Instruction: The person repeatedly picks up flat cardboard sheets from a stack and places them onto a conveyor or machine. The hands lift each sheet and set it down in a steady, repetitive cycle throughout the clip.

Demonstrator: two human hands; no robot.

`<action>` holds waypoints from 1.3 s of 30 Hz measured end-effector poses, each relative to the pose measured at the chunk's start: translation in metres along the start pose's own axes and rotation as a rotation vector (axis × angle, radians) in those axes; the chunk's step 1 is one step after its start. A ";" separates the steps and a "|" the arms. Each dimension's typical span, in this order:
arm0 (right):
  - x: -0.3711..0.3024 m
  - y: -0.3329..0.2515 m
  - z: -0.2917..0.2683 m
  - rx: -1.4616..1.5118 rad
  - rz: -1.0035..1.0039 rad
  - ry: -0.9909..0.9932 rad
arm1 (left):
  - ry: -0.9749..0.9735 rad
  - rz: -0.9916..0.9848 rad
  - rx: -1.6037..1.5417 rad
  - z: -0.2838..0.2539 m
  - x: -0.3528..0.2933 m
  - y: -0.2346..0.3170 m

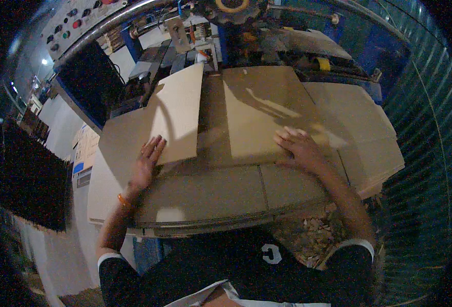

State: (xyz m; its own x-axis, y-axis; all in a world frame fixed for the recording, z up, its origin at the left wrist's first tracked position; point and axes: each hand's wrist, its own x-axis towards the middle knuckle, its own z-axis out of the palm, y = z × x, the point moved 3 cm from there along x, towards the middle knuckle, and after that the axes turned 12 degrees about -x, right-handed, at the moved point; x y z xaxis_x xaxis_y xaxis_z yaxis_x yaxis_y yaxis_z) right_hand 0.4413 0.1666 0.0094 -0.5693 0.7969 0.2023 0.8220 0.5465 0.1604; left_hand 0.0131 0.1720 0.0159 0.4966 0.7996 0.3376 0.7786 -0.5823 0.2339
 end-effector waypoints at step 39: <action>-0.240 0.129 0.058 -0.460 1.534 0.725 | 1.051 -0.684 0.113 -0.156 -0.147 -0.024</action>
State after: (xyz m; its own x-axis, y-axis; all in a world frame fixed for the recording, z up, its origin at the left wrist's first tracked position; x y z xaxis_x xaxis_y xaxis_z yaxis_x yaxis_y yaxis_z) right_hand 0.6852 0.0606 -0.0742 0.6480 0.1409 0.7485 0.5765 -0.7330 -0.3611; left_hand -0.1389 0.0457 0.1026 -0.5246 0.3993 0.7519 0.8098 -0.0385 0.5854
